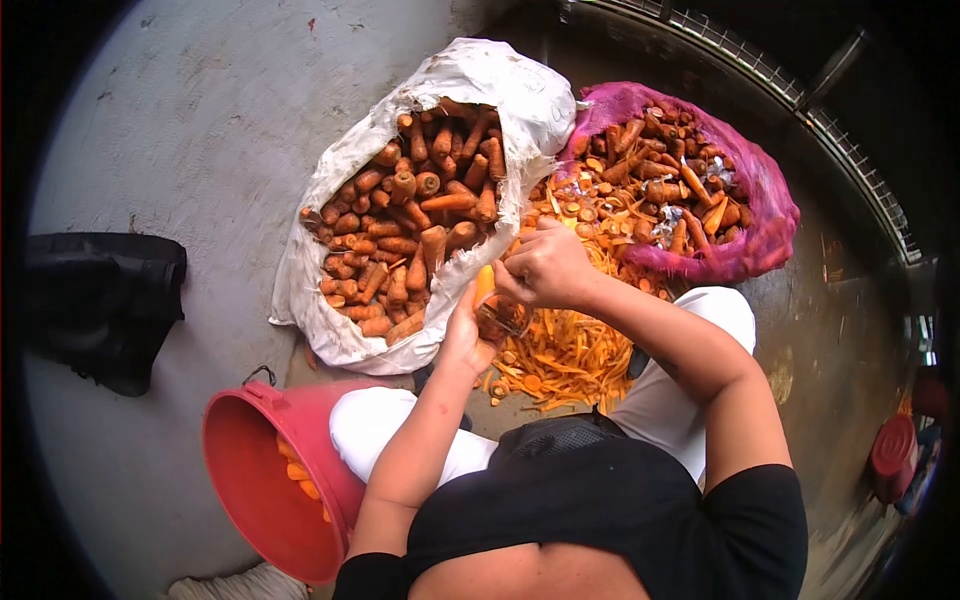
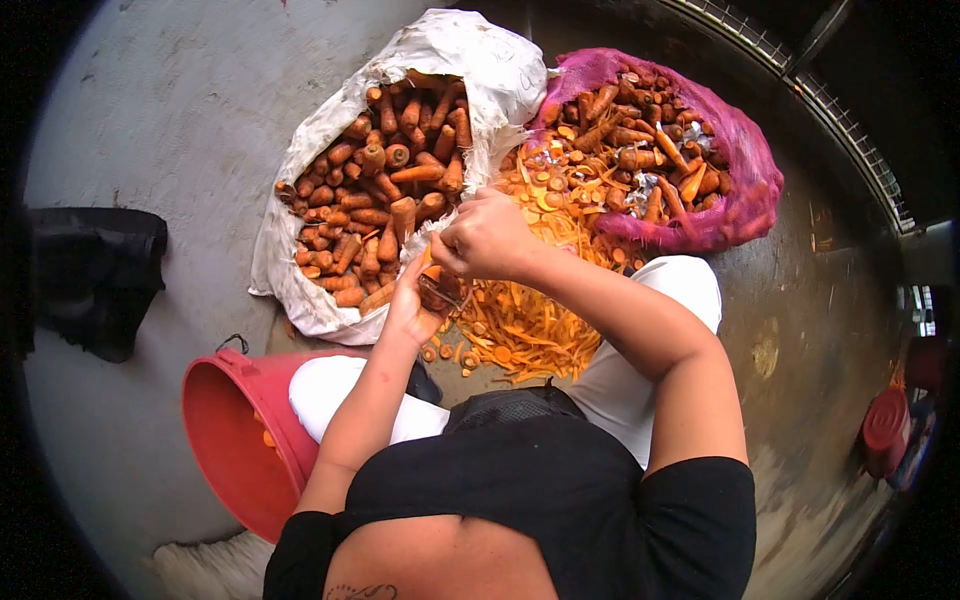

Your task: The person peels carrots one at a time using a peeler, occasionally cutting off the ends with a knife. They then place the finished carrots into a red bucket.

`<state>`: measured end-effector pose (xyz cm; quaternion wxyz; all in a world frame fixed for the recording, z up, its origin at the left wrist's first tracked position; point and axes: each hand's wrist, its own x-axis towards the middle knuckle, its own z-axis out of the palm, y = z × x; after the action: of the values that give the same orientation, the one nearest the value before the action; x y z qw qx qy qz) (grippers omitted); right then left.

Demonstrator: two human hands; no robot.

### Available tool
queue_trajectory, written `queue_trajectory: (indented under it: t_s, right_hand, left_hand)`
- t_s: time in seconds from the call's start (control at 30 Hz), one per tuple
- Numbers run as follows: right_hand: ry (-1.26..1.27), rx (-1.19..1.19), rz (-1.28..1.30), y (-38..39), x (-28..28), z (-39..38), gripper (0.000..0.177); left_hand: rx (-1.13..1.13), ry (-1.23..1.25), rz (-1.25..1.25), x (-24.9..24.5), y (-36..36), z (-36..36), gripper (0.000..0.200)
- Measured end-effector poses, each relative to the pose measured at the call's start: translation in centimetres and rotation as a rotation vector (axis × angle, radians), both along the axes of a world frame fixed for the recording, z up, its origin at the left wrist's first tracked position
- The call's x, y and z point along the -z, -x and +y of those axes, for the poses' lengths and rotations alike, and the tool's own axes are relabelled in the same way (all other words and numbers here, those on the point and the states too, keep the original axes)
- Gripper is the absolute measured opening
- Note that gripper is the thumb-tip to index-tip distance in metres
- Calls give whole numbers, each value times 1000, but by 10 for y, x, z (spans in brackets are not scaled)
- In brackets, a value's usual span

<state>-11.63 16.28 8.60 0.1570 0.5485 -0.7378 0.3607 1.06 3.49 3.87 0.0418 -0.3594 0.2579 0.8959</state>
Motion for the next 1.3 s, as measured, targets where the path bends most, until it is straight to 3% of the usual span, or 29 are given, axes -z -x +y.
queue_trajectory:
  t_s: [0.3,0.33,0.4,0.53,0.6,0.73,0.77,0.93,1.0,1.13,1.3]
  right_hand:
    - [-7,-23,-30,1,6,1,37]
    - [-18,-25,-50,2,7,1,36]
    - [-58,29,-51,17,10,3,35]
    - [-202,218,-41,45,33,7,35]
    - [-388,329,13,66,71,13,39]
    - [-562,500,-311,65,55,14,47]
    - [-456,503,-270,65,52,12,47]
    - [-222,291,-464,42,17,2,38]
    - [-73,115,-156,29,11,-2,33]
    - [-20,-46,-86,-1,-13,-2,34]
    - [-44,-50,1,-4,0,-3,32]
  left_hand:
    - [-52,-58,-64,-10,-1,10,34]
    - [-19,18,-31,-13,-4,12,35]
    - [48,173,34,-23,-15,18,35]
    - [131,94,48,-35,-23,21,37]
    - [164,105,126,-54,-23,24,39]
    - [171,64,227,-56,-24,11,42]
    - [133,22,216,-49,-25,7,42]
    - [66,-5,174,-32,-19,-3,39]
    - [-19,-31,95,-23,-17,-4,37]
    - [-92,-73,2,-39,-8,5,33]
    - [12,-144,84,-9,-7,-5,30]
